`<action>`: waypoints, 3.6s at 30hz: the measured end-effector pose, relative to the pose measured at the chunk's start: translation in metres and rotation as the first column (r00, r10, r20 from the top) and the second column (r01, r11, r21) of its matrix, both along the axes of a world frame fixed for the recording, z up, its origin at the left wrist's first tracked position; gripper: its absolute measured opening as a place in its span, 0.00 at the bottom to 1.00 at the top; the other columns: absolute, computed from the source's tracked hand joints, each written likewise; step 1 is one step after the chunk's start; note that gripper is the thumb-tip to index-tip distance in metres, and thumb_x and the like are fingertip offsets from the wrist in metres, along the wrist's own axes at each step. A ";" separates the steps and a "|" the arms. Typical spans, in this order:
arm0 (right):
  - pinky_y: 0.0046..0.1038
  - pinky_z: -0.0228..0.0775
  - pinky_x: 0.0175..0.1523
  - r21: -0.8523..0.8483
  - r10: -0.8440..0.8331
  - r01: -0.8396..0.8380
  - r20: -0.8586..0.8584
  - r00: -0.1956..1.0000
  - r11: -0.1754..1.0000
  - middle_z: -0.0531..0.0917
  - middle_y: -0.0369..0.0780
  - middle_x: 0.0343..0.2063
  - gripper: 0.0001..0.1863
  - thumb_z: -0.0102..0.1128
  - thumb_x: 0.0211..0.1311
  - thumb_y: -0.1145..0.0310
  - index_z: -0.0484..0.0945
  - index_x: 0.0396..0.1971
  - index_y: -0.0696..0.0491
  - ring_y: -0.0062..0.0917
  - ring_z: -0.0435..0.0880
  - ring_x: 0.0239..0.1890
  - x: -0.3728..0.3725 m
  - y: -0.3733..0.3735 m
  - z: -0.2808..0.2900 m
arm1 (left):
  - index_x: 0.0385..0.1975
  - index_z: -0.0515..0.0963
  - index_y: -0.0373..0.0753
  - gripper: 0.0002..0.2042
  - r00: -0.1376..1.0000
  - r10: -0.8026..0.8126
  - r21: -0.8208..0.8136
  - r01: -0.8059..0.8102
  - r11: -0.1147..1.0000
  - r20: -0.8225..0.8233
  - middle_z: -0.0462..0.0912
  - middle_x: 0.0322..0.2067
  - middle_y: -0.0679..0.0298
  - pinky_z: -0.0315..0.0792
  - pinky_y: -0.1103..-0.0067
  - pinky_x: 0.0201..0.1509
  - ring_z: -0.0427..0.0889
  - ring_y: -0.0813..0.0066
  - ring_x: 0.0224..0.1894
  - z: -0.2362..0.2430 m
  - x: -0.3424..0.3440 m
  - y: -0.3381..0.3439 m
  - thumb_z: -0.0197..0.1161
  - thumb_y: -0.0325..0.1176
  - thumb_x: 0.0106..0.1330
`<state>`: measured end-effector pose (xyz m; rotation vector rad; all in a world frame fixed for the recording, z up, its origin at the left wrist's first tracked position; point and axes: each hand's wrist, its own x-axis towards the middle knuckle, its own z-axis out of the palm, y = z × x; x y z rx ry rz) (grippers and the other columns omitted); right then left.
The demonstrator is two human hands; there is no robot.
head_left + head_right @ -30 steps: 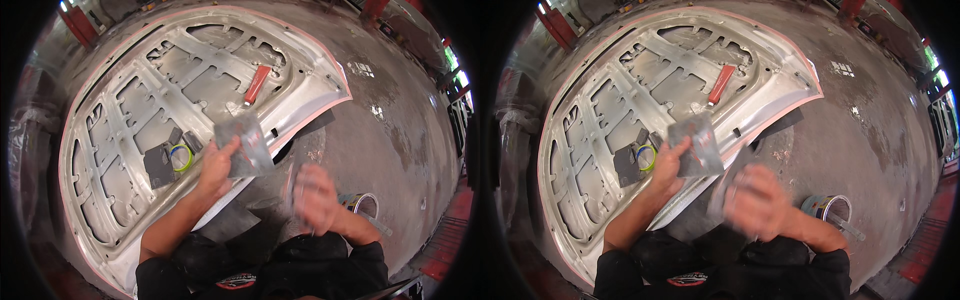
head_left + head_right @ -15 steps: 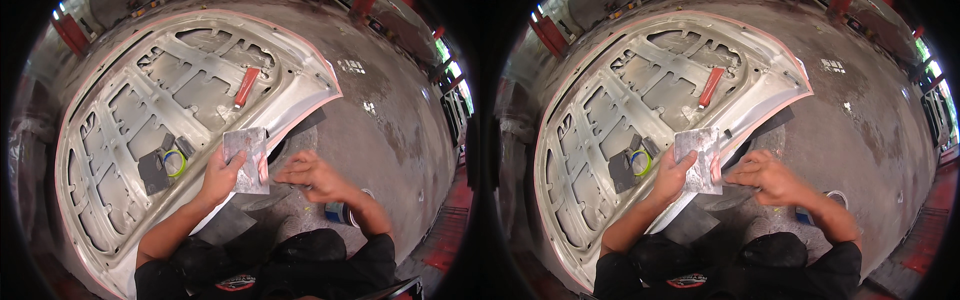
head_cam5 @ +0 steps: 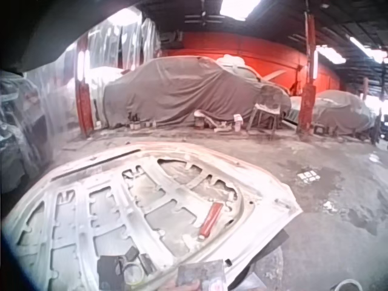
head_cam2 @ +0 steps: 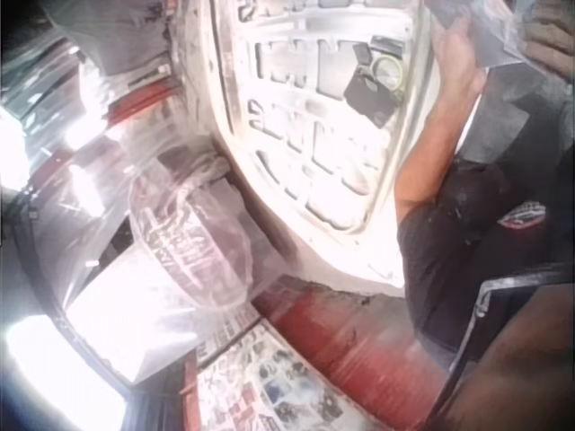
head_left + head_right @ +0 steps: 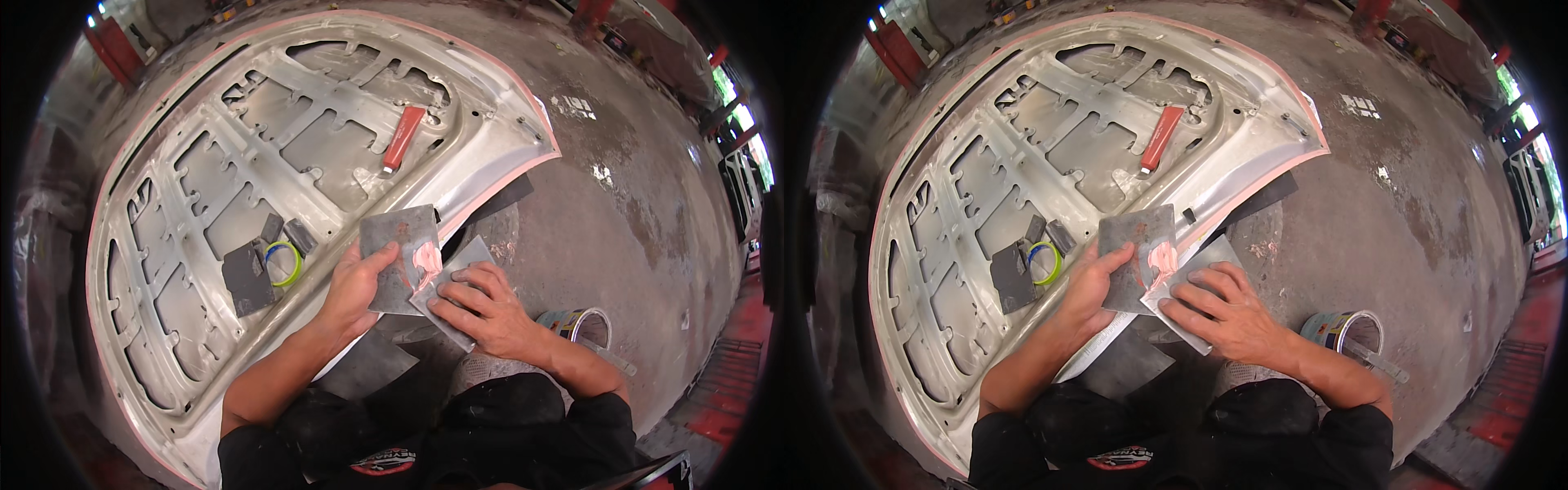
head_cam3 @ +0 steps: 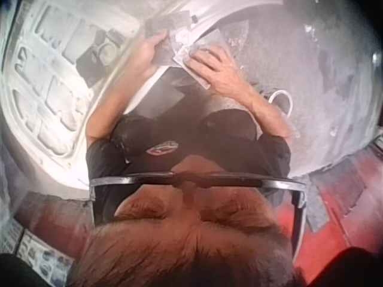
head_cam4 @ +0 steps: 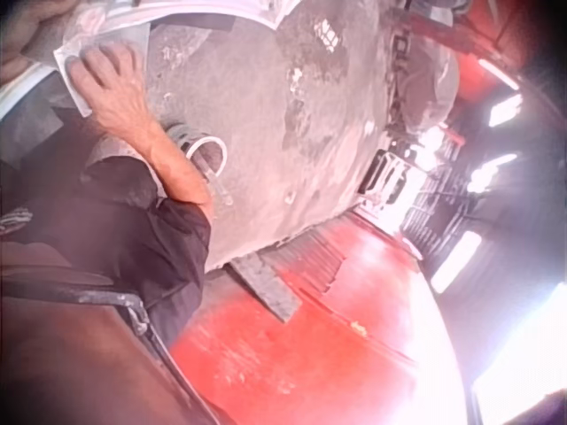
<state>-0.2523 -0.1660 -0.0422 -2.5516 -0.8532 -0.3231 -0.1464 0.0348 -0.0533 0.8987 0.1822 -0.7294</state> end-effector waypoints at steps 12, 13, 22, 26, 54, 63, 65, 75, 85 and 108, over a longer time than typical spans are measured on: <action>0.37 0.64 0.58 0.098 -0.177 0.189 -0.120 0.977 0.977 0.77 0.42 0.50 0.38 0.61 0.28 0.77 0.75 0.53 0.53 0.40 0.73 0.54 0.027 -0.012 0.007 | 0.55 0.69 0.33 0.17 0.619 -0.277 0.465 -0.163 0.870 0.735 0.81 0.44 0.55 0.71 0.73 0.50 0.79 0.68 0.46 0.006 -0.012 -0.009 0.52 0.36 0.72; 0.37 0.64 0.58 0.121 -0.135 0.152 -0.144 0.980 0.981 0.77 0.41 0.50 0.37 0.61 0.29 0.77 0.76 0.52 0.53 0.40 0.73 0.53 0.026 -0.006 0.003 | 0.55 0.69 0.33 0.17 0.616 -0.254 0.458 -0.196 0.867 0.745 0.81 0.43 0.55 0.70 0.74 0.50 0.79 0.69 0.46 0.002 -0.012 -0.009 0.52 0.36 0.72; 0.39 0.65 0.50 0.118 -0.015 0.033 -0.151 0.988 0.992 0.78 0.37 0.50 0.38 0.66 0.28 0.73 0.76 0.53 0.48 0.34 0.75 0.50 -0.002 -0.002 -0.029 | 0.51 0.69 0.31 0.15 0.572 0.272 0.103 -0.537 0.837 0.774 0.79 0.44 0.60 0.71 0.80 0.49 0.78 0.76 0.45 0.032 0.001 0.003 0.54 0.34 0.71; 0.45 0.69 0.52 0.208 -0.034 -0.048 0.373 0.927 0.977 0.76 0.40 0.49 0.33 0.67 0.35 0.72 0.74 0.51 0.53 0.40 0.74 0.50 0.008 0.008 -0.002 | 0.51 0.69 0.35 0.13 0.875 0.370 -0.014 -0.386 0.922 0.312 0.79 0.44 0.61 0.75 0.77 0.48 0.80 0.75 0.41 0.015 0.016 0.017 0.56 0.29 0.70; 0.40 0.62 0.58 0.084 0.199 -0.183 -0.254 0.947 0.979 0.76 0.36 0.52 0.37 0.64 0.30 0.75 0.75 0.53 0.52 0.38 0.70 0.54 0.030 -0.023 0.042 | 0.54 0.68 0.35 0.15 0.955 0.009 0.107 -0.043 0.993 0.297 0.77 0.47 0.60 0.74 0.74 0.50 0.78 0.74 0.47 -0.010 0.000 -0.003 0.53 0.27 0.69; 0.45 0.62 0.59 -0.073 0.013 -0.004 0.123 0.992 0.997 0.75 0.39 0.50 0.36 0.66 0.35 0.73 0.73 0.54 0.52 0.35 0.70 0.52 0.009 -0.010 -0.007 | 0.57 0.65 0.38 0.16 0.999 0.034 0.006 -0.034 0.999 0.025 0.76 0.49 0.60 0.78 0.69 0.49 0.79 0.69 0.47 0.000 0.005 0.004 0.52 0.29 0.70; 0.44 0.62 0.59 -0.120 -0.033 0.039 0.050 0.998 0.992 0.75 0.39 0.50 0.37 0.65 0.34 0.74 0.72 0.54 0.53 0.37 0.71 0.52 0.008 -0.023 -0.003 | 0.55 0.66 0.37 0.15 0.995 0.063 0.025 -0.065 0.998 0.079 0.76 0.49 0.60 0.76 0.71 0.50 0.79 0.70 0.47 -0.001 0.007 0.010 0.52 0.29 0.71; 0.37 0.63 0.57 0.133 -0.053 0.078 -0.179 0.982 0.988 0.75 0.40 0.53 0.41 0.64 0.28 0.78 0.72 0.56 0.53 0.38 0.71 0.54 0.028 0.003 0.003 | 0.55 0.68 0.33 0.16 0.713 -0.259 0.471 -0.113 0.875 0.652 0.82 0.39 0.53 0.72 0.76 0.47 0.82 0.68 0.42 0.010 -0.012 -0.003 0.52 0.34 0.71; 0.35 0.68 0.52 0.006 0.021 -0.020 -0.243 0.970 1.000 0.79 0.38 0.50 0.39 0.63 0.28 0.76 0.75 0.53 0.51 0.37 0.75 0.50 0.012 0.004 -0.013 | 0.52 0.69 0.31 0.15 0.626 0.177 0.224 -0.507 0.833 0.759 0.79 0.41 0.62 0.72 0.81 0.44 0.77 0.79 0.38 0.004 0.006 0.005 0.54 0.33 0.71; 0.38 0.60 0.56 0.007 0.102 -0.104 -0.261 0.960 0.995 0.79 0.37 0.51 0.37 0.63 0.31 0.77 0.77 0.53 0.50 0.33 0.73 0.51 0.034 -0.051 0.047 | 0.53 0.69 0.32 0.13 0.896 -0.029 0.152 -0.043 0.988 0.442 0.79 0.46 0.61 0.72 0.77 0.52 0.78 0.77 0.46 -0.007 -0.006 -0.004 0.52 0.26 0.70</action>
